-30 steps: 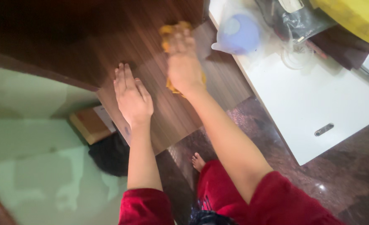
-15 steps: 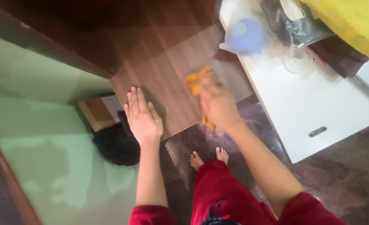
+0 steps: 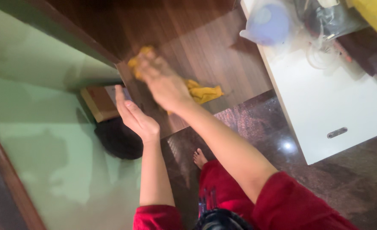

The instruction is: The person cleans the inside of a wooden cabinet using a yellow cloth, then places several toiletries back onto the shelves. The person wipes the shelves and places bottles and tubes in an organized manner.

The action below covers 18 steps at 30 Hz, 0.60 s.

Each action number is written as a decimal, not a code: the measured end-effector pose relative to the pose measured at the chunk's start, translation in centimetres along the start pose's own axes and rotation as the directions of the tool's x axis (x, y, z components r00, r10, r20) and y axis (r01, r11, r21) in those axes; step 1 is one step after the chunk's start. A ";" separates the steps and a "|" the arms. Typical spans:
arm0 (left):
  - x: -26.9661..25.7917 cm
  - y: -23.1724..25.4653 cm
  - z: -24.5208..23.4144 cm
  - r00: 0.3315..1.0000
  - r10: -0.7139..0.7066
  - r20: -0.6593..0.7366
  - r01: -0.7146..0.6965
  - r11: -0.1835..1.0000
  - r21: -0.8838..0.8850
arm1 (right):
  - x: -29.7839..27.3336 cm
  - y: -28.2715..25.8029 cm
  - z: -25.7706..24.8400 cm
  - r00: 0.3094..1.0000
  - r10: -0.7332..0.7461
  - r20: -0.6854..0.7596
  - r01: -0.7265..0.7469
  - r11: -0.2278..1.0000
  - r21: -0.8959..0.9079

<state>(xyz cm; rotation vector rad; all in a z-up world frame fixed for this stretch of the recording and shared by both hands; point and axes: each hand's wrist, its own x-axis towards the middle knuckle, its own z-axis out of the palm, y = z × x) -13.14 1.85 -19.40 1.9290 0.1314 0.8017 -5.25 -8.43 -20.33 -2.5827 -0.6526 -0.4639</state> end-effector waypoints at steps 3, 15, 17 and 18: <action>-0.1 -0.3 -0.6 0.999 -0.018 0.031 0.021 0.992 -0.125 | -3.6 -2.8 -0.8 0.981 -0.140 0.132 0.101 0.959 0.264; -0.3 1.3 0.6 0.810 0.063 0.583 -0.367 0.830 0.420 | -13.4 9.0 -9.9 0.984 0.068 0.162 -0.087 0.990 0.114; -0.4 1.4 0.9 0.793 0.023 0.609 -0.388 0.789 0.476 | -14.4 9.9 -10.5 0.972 0.235 0.015 -0.236 0.969 0.071; -0.4 1.5 1.0 0.786 0.003 0.618 -0.399 0.766 0.503 | -14.8 9.7 -10.4 0.961 0.248 -0.125 -0.246 0.969 0.025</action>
